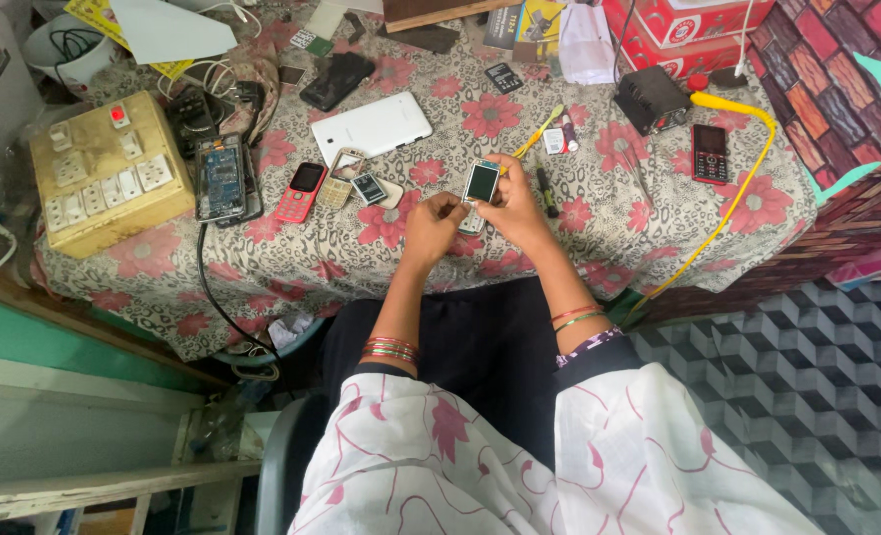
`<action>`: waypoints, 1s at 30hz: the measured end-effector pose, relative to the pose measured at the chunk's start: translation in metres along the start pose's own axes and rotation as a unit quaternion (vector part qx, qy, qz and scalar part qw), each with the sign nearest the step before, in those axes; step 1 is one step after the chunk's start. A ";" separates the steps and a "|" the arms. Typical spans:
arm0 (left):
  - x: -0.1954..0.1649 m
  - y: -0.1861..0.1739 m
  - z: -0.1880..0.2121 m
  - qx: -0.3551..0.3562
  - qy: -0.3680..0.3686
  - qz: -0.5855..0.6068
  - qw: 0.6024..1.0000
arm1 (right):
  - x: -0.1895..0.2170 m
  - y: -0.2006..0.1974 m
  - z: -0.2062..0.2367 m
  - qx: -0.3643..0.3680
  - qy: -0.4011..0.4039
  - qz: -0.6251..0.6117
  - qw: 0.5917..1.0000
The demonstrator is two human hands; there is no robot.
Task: The person sits at a cluttered repair bench and cleans disassembled mobile phone components with a yellow toothbrush. They pick up a phone housing and keypad, brush its surfaces and crevices, set it down, and continue brushing other phone parts and keypads one at a time on the table.
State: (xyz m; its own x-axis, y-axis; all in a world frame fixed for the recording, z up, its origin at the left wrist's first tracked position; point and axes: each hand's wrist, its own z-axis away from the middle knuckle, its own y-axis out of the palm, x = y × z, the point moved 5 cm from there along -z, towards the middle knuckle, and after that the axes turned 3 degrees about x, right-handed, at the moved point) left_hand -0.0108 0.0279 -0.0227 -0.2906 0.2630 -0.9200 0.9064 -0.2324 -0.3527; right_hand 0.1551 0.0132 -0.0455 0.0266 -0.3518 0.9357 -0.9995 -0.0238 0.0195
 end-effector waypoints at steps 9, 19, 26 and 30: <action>-0.005 0.005 0.003 -0.049 0.001 0.007 0.999 | 0.004 -0.002 0.001 0.036 0.024 0.035 0.998; -0.012 0.001 0.009 -0.045 0.000 0.022 0.999 | 0.009 0.003 0.001 0.016 0.018 0.046 0.999; -0.010 0.006 0.008 -0.074 0.010 -0.026 0.997 | 0.006 0.002 -0.002 0.011 0.029 0.037 0.999; -0.013 0.004 0.009 -0.090 0.030 -0.041 0.995 | 0.008 0.004 -0.001 0.005 0.003 0.040 0.999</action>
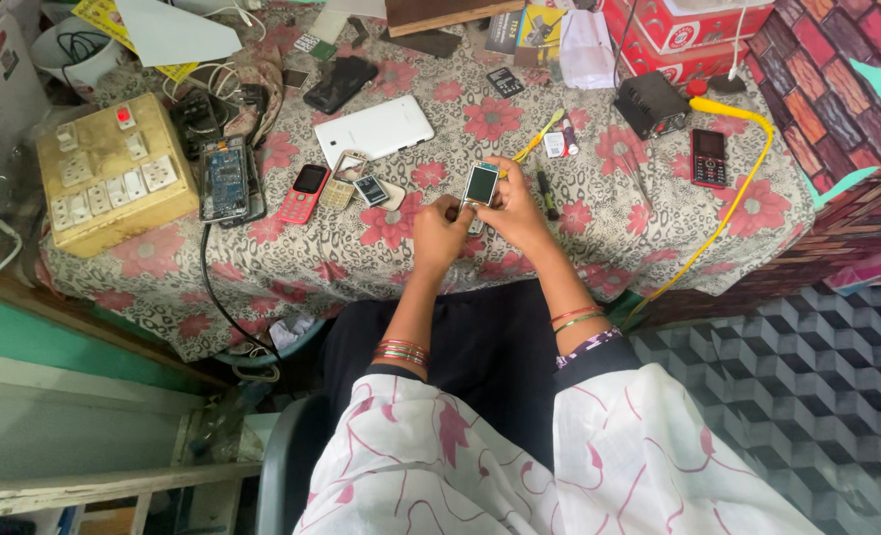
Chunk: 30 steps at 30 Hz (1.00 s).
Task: The person sits at a cluttered repair bench and cleans disassembled mobile phone components with a yellow toothbrush. They pick up a phone housing and keypad, brush its surfaces and crevices, set it down, and continue brushing other phone parts and keypads one at a time on the table.
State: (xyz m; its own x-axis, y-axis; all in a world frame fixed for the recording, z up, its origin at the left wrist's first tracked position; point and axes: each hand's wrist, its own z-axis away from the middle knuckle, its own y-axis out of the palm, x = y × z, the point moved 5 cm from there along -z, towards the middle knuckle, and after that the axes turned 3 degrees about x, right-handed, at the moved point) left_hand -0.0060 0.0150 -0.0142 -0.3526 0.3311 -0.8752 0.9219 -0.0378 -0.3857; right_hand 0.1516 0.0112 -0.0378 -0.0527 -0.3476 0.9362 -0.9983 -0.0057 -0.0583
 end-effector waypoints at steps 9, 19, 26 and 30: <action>0.003 -0.002 0.001 0.023 -0.012 0.045 0.999 | 0.003 -0.001 0.003 0.015 0.003 -0.018 1.000; 0.000 -0.003 0.005 0.043 -0.055 0.069 0.995 | 0.000 -0.001 -0.003 0.001 0.041 -0.015 0.999; 0.007 -0.005 -0.003 0.047 -0.018 0.025 0.998 | -0.002 0.001 -0.005 -0.001 0.047 -0.022 0.999; 0.006 -0.007 -0.004 0.041 -0.003 0.047 0.998 | -0.001 -0.002 -0.002 0.009 0.061 -0.013 0.998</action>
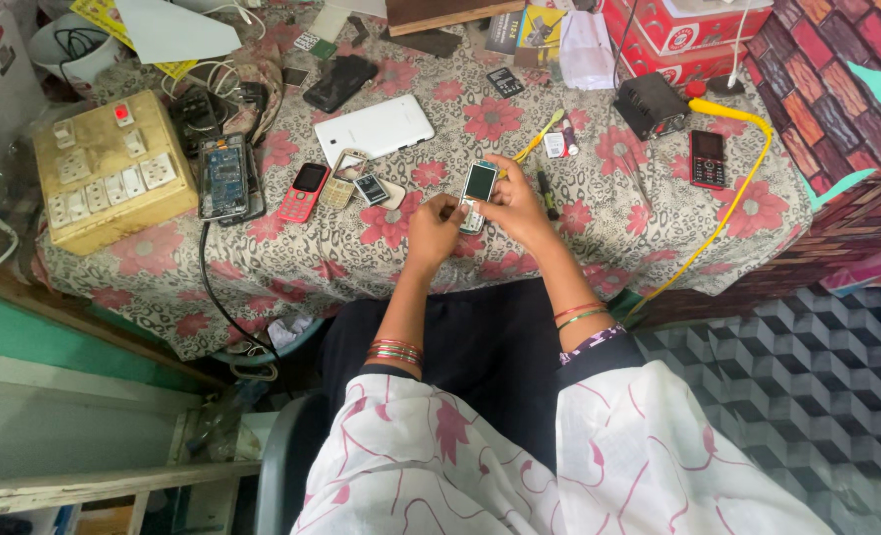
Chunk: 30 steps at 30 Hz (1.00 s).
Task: The person sits at a cluttered repair bench and cleans disassembled mobile phone components with a yellow toothbrush. They pick up a phone housing and keypad, brush its surfaces and crevices, set it down, and continue brushing other phone parts and keypads one at a time on the table.
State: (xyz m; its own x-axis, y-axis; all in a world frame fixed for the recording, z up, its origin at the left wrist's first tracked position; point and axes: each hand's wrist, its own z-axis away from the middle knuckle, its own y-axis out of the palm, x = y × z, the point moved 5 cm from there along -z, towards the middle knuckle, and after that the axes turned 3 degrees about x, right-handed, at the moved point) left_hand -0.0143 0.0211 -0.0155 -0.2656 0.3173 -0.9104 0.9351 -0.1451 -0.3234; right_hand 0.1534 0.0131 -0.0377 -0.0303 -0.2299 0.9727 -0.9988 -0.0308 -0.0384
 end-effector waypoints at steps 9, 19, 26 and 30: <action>0.005 0.003 0.000 -0.013 0.011 -0.015 1.000 | -0.008 -0.002 -0.004 -0.002 0.002 0.020 1.000; 0.012 0.005 0.000 -0.005 -0.012 -0.008 1.000 | -0.011 0.000 -0.006 -0.013 0.016 0.027 0.999; 0.008 0.005 0.003 -0.023 -0.002 -0.027 0.999 | -0.013 0.002 -0.005 -0.031 -0.001 0.011 0.999; 0.005 0.003 0.003 -0.034 -0.005 -0.006 0.999 | -0.014 -0.001 -0.004 -0.020 0.013 0.016 1.000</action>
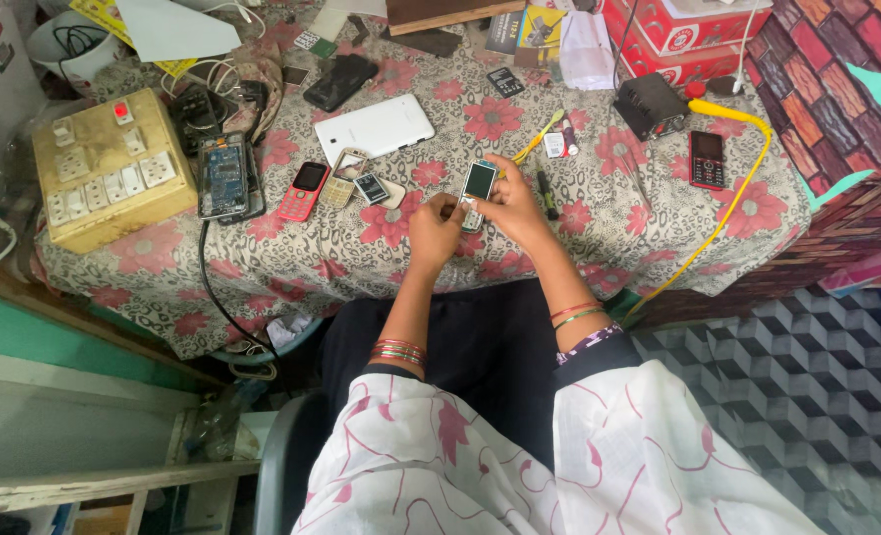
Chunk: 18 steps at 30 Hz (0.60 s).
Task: The person sits at a cluttered repair bench and cleans disassembled mobile phone components with a yellow toothbrush. They pick up a phone housing and keypad, brush its surfaces and crevices, set it down, and continue brushing other phone parts and keypads one at a time on the table.
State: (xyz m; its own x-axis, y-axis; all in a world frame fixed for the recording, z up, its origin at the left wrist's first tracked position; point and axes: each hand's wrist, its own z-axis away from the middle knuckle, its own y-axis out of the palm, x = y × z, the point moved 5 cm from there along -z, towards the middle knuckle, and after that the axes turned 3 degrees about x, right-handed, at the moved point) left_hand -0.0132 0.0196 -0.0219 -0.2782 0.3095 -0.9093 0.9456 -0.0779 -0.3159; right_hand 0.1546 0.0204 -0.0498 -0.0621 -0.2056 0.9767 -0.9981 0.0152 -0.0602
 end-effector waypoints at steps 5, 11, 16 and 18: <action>-0.001 -0.002 0.001 -0.056 0.017 -0.006 0.998 | 0.000 -0.002 -0.002 -0.017 -0.007 -0.039 0.999; -0.004 -0.009 0.003 -0.081 0.033 -0.040 0.995 | 0.004 -0.003 0.001 -0.057 -0.058 0.036 0.996; -0.009 -0.031 0.013 -0.095 0.101 -0.218 0.966 | 0.000 -0.002 0.002 -0.084 -0.061 0.107 0.989; -0.006 -0.047 0.010 -0.099 0.114 -0.308 0.940 | -0.002 -0.002 0.000 -0.087 -0.062 0.117 0.987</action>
State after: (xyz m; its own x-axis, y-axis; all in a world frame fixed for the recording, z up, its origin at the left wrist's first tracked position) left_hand -0.0576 0.0123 -0.0045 -0.7606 0.4343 -0.4826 0.6365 0.3524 -0.6861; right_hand 0.1564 0.0205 -0.0522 -0.3016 -0.2945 0.9068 -0.9415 0.2420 -0.2346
